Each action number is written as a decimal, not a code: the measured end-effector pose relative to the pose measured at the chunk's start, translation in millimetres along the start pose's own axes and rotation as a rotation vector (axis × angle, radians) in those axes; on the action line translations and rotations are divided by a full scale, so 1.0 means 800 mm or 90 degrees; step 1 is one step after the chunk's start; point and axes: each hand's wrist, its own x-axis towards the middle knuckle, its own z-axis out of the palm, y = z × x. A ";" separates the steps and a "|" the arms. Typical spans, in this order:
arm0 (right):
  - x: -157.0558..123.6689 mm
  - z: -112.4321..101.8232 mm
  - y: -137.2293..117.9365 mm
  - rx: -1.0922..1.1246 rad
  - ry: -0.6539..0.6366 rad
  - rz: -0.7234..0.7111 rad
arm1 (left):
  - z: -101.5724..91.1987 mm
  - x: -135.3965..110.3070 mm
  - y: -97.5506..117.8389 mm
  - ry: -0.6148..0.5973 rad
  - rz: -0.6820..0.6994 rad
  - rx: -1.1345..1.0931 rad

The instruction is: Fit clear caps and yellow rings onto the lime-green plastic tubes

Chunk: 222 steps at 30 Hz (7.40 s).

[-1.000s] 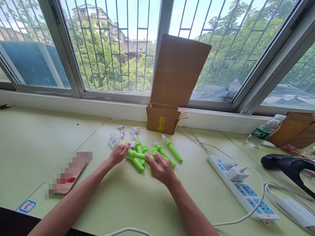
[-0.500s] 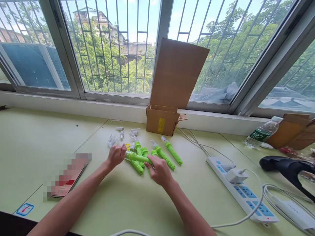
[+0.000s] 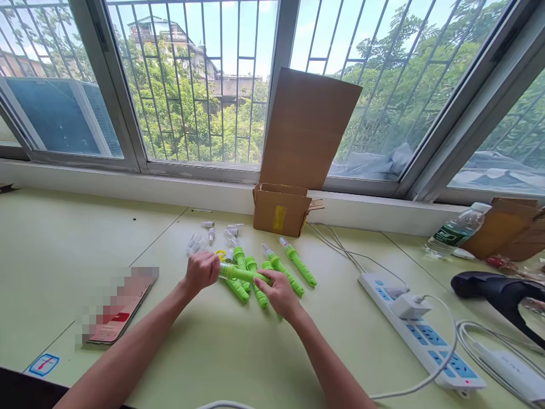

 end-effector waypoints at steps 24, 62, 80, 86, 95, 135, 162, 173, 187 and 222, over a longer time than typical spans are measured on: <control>-0.012 0.018 0.004 -0.315 0.130 -0.200 | 0.012 0.004 -0.002 -0.096 -0.420 -0.254; -0.014 0.012 -0.008 -0.202 0.099 -0.156 | 0.003 0.003 0.010 -0.012 -0.345 -0.203; -0.012 0.020 -0.009 -0.006 0.066 -0.041 | -0.012 0.004 -0.006 0.045 -0.083 -0.082; -0.013 0.015 0.006 -0.245 0.130 -0.203 | -0.006 0.001 -0.002 0.038 -0.050 -0.016; -0.004 -0.008 0.037 -0.445 0.352 -0.129 | 0.008 0.002 0.019 0.029 0.004 -0.001; 0.005 -0.027 0.072 -0.595 0.260 0.258 | 0.019 -0.010 0.057 -0.389 0.019 -0.039; 0.002 -0.006 0.040 -0.546 0.225 0.030 | 0.022 -0.013 0.057 -0.396 0.017 -0.037; 0.001 0.004 0.035 -0.517 0.112 0.056 | 0.023 -0.015 0.056 -0.400 0.014 -0.035; 0.000 0.005 0.036 -0.504 0.103 0.096 | 0.024 -0.015 0.055 -0.400 0.013 -0.042; -0.001 0.005 0.031 -0.489 0.107 0.079 | 0.016 -0.001 0.047 -0.336 -0.301 0.243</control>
